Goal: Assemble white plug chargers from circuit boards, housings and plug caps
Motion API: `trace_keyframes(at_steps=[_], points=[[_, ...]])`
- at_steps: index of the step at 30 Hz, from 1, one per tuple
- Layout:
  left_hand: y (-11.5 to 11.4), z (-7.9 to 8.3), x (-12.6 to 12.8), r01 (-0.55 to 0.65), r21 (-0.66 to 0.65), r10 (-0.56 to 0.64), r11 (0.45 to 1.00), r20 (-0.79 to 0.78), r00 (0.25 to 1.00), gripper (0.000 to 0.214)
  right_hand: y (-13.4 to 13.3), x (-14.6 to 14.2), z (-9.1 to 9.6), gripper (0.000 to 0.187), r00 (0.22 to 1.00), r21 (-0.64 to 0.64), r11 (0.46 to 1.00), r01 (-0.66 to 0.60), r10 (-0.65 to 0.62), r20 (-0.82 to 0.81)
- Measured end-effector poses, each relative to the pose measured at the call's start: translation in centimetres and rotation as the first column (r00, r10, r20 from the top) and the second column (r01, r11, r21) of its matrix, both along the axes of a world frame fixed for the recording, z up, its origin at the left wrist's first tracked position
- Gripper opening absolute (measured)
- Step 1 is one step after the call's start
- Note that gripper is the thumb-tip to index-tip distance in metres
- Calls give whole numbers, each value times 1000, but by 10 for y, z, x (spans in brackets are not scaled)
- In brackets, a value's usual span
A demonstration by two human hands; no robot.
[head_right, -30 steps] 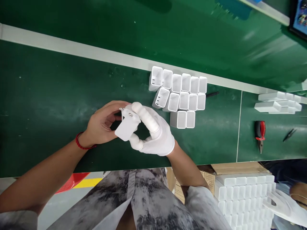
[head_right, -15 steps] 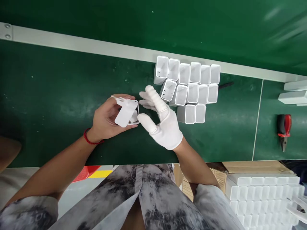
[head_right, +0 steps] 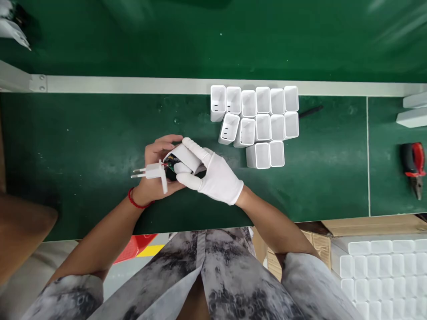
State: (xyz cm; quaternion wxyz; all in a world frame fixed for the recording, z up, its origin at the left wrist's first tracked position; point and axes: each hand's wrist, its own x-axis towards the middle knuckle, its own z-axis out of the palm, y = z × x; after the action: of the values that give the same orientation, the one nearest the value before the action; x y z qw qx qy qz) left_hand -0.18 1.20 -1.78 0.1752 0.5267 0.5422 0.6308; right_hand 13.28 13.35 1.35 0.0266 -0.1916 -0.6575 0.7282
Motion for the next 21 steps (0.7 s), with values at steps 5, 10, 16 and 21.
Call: trace_keyframes(at_steps=[5,10,16,21], points=[[-9,14,-9,114,-260,-119,959,-6,993,62,9,-2,5,74,995,-128,989,-72,62,-80],[-7,16,-11,68,-323,-61,944,31,998,45,13,-5,9,66,989,-272,955,-115,86,-118],[-4,16,-3,157,-297,-102,942,190,976,35,10,-3,0,74,996,-318,947,-51,25,-85],[-6,11,0,8,-273,33,962,144,989,40,9,-1,-5,99,999,-361,932,-30,20,-32]])
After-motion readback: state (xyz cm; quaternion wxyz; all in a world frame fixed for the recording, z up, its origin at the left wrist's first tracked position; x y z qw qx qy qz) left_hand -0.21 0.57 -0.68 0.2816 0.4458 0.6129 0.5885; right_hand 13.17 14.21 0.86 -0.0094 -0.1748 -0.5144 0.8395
